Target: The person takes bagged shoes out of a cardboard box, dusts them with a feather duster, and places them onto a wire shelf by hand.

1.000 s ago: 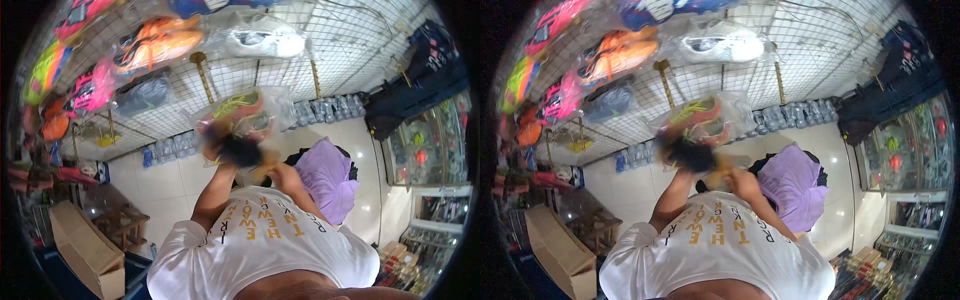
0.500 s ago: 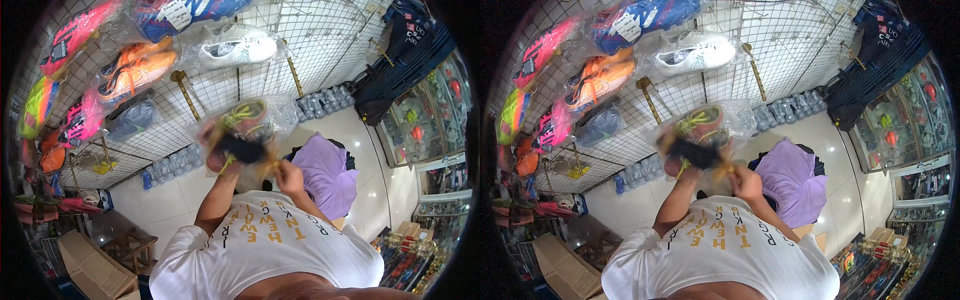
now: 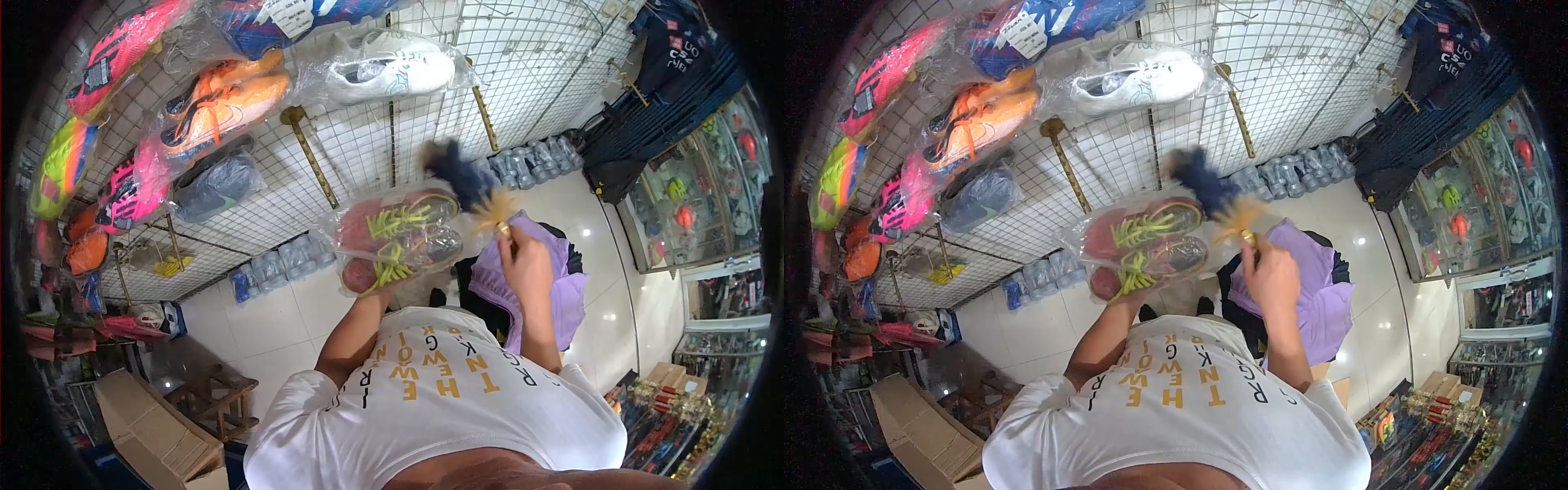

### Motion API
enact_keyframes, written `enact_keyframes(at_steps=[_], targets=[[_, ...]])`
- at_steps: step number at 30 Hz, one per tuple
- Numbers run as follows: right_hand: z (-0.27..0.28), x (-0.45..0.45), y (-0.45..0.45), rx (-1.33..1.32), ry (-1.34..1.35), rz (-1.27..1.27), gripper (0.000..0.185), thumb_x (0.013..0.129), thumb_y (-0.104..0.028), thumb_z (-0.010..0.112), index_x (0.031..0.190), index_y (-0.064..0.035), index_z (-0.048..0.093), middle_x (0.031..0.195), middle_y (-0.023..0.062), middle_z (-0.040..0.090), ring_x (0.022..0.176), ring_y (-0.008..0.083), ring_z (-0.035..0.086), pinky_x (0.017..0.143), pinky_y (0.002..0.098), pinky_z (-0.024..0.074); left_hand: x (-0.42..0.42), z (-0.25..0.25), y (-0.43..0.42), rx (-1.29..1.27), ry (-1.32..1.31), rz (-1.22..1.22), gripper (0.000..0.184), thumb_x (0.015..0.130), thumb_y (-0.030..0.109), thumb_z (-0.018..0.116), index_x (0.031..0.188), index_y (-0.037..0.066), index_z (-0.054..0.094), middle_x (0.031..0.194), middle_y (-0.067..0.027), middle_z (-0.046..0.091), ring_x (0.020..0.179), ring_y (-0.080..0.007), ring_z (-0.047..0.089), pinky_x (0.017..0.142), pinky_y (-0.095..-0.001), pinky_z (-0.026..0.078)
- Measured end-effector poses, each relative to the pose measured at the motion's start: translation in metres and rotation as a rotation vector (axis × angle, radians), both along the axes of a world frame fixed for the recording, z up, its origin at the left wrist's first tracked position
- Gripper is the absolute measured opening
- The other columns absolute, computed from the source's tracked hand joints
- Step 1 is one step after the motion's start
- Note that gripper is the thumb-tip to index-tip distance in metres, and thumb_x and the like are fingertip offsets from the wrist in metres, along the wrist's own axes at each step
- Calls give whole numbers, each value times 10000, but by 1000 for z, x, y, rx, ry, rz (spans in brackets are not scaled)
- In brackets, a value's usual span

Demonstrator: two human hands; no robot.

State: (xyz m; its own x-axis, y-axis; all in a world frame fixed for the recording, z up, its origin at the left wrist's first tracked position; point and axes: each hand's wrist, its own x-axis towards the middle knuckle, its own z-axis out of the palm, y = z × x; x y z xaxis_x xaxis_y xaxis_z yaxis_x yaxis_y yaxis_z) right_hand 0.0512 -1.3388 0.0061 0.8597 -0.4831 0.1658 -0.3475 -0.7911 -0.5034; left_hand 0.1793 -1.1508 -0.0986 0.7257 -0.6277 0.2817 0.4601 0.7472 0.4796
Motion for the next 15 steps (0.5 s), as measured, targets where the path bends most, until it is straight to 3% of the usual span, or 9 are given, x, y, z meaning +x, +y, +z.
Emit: enact_keyframes(at_steps=[4, 5, 8, 9, 12, 13, 15], targets=[[25, -2, 18, 451, 128, 485, 206, 852, -191, 639, 840, 14, 635, 612, 203, 575, 526, 352, 527, 505, 383, 412, -7, -2, -1, 5, 12, -5, 498, 964, 355, 427, 1362, 64, 355, 1392, -110, 400, 1239, -251, 419, 1053, -421, 371], [22, 1, 9, 314, 97, 488, 196, 847, -190, 634, 865, 5, 647, 642, 200, 597, 584, 368, 573, 527, 389, 428, -9, -3, -1, 7, 14, -8, 498, 964, 354, 428, 1362, 64, 356, 1392, -110, 400, 1239, -251, 420, 1053, -421, 372], [10, 6, -14, -43, 93, -23, 217, 850, -253, 621, 847, -42, 670, 683, 206, 619, 655, 380, 611, 560, 436, 473, -10, -3, 1, 7, 16, -5, 496, 964, 352, 431, 1361, 65, 358, 1390, -110, 402, 1237, -250, 422, 1052, -421, 373], [24, 7, -8, -161, 203, -131, 225, 845, -269, 623, 871, -52, 676, 721, 209, 633, 678, 377, 618, 585, 440, 484, -11, -4, 2, 8, 15, 0, 495, 963, 352, 432, 1360, 65, 358, 1390, -110, 402, 1236, -249, 423, 1051, -420, 374], [30, -2, 5, 31, 96, 178, 245, 850, -284, 612, 896, -51, 675, 723, 216, 626, 673, 383, 614, 590, 433, 478, -11, -4, 4, 5, 12, 14, 493, 963, 350, 435, 1359, 65, 361, 1389, -110, 404, 1235, -248, 426, 1051, -420, 376], [36, -1, 9, 235, 139, 340, 253, 856, -282, 604, 905, -42, 669, 704, 220, 611, 661, 389, 606, 590, 420, 466, -11, -4, 4, 2, 8, 17, 493, 963, 349, 435, 1358, 65, 361, 1389, -110, 404, 1234, -248, 426, 1050, -419, 376], [19, 3, -3, 240, 214, 326, 248, 859, -273, 601, 903, -38, 666, 692, 221, 602, 654, 391, 602, 588, 414, 460, -10, -4, 9, 8, 6, 24, 491, 962, 348, 437, 1357, 65, 363, 1388, -110, 405, 1233, -247, 428, 1050, -419, 378]])
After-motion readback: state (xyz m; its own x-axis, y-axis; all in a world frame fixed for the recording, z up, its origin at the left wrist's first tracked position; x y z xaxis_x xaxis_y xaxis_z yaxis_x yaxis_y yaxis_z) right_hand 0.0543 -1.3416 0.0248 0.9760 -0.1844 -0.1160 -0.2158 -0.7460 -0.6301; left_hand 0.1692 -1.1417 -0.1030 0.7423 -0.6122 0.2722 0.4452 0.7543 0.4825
